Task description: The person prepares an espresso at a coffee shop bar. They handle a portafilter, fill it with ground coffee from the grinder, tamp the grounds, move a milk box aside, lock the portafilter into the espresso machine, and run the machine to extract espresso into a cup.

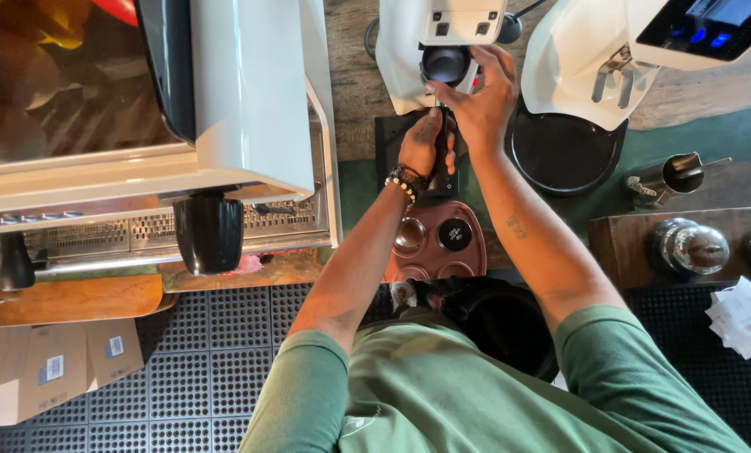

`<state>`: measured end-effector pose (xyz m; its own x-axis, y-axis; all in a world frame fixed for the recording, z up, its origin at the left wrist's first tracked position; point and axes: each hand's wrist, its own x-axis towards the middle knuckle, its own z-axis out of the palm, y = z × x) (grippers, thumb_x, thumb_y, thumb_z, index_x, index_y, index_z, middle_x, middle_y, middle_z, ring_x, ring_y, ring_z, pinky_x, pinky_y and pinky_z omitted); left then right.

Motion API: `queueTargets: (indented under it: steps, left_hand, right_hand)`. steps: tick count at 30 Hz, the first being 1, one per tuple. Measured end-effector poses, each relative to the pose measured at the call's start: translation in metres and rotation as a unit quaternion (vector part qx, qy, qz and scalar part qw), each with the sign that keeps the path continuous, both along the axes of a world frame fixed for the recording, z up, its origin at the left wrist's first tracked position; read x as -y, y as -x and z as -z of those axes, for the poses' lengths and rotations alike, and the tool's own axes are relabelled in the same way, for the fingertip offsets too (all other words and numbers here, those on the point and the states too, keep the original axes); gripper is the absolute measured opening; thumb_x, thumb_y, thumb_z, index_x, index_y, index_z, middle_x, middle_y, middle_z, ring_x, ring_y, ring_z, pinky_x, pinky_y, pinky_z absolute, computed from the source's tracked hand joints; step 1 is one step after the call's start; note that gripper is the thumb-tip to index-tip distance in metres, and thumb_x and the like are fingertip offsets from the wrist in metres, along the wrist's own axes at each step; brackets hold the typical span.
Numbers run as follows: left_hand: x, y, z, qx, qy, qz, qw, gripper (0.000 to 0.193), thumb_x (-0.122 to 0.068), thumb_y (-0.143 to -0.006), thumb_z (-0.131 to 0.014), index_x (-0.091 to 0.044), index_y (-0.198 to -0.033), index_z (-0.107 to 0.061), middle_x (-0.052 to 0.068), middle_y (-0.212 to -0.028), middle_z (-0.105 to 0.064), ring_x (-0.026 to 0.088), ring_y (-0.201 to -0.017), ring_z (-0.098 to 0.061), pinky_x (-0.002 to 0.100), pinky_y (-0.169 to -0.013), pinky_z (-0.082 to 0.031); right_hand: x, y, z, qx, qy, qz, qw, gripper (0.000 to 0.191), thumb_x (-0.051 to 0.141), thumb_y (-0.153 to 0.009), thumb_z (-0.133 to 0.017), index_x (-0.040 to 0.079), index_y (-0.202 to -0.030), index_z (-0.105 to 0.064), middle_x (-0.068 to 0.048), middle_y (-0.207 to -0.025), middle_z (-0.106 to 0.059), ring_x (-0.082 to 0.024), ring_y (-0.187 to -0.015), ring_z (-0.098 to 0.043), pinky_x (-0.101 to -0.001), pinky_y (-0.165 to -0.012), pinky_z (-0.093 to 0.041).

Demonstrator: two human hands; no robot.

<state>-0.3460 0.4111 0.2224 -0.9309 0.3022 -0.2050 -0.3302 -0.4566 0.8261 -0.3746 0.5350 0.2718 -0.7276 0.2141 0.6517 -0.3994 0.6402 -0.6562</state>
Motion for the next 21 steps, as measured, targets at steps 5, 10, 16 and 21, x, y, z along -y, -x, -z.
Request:
queueTargets:
  steps: [5,10,16,21]
  left_hand:
    - [-0.005,0.015,0.012,-0.071,0.037,-0.013,0.997,0.049,-0.044,-0.107,-0.044,0.001,-0.095,-0.060,0.011,-0.075,-0.066,0.019,-0.052,-0.062,0.034,-0.050,-0.054]
    - [-0.008,0.021,0.011,-0.034,0.017,-0.018,0.999,0.046,-0.041,-0.107,-0.046,0.001,-0.098,-0.063,0.010,-0.075,-0.066,0.019,-0.052,-0.061,0.034,-0.051,-0.052]
    - [-0.001,0.021,0.007,-0.001,0.058,-0.045,0.997,0.045,-0.041,-0.106,-0.049,0.001,-0.100,-0.064,0.011,-0.078,-0.068,0.020,-0.064,-0.066,0.035,-0.061,-0.054]
    - [0.033,-0.036,-0.015,-0.222,0.373,-0.220,0.873,0.039,-0.034,-0.102,-0.058,-0.001,-0.122,-0.062,0.017,-0.109,-0.068,0.031,-0.098,-0.066,0.039,-0.087,-0.052]
  right_hand:
    - [-0.001,-0.015,0.000,0.093,0.076,-0.003,0.993,0.090,0.029,-0.067,-0.103,0.007,-0.140,-0.057,-0.009,-0.131,-0.061,-0.023,-0.109,-0.064,-0.0349,-0.090,-0.056]
    - [-0.012,-0.057,0.010,0.134,0.165,-0.029,0.977,0.068,0.020,-0.084,-0.094,0.008,-0.140,-0.056,-0.005,-0.134,-0.062,-0.018,-0.119,-0.060,-0.0318,-0.091,-0.053]
    - [-0.005,-0.108,0.023,0.094,0.327,-0.088,0.936,0.037,0.004,-0.095,-0.079,0.003,-0.127,-0.061,-0.004,-0.124,-0.061,-0.010,-0.108,-0.054,-0.0230,-0.081,-0.044]
    - [0.014,-0.154,0.008,0.065,0.323,-0.135,0.935,0.019,0.004,-0.102,-0.073,0.001,-0.118,-0.062,-0.003,-0.099,-0.068,-0.008,-0.084,-0.061,-0.0230,-0.075,-0.050]
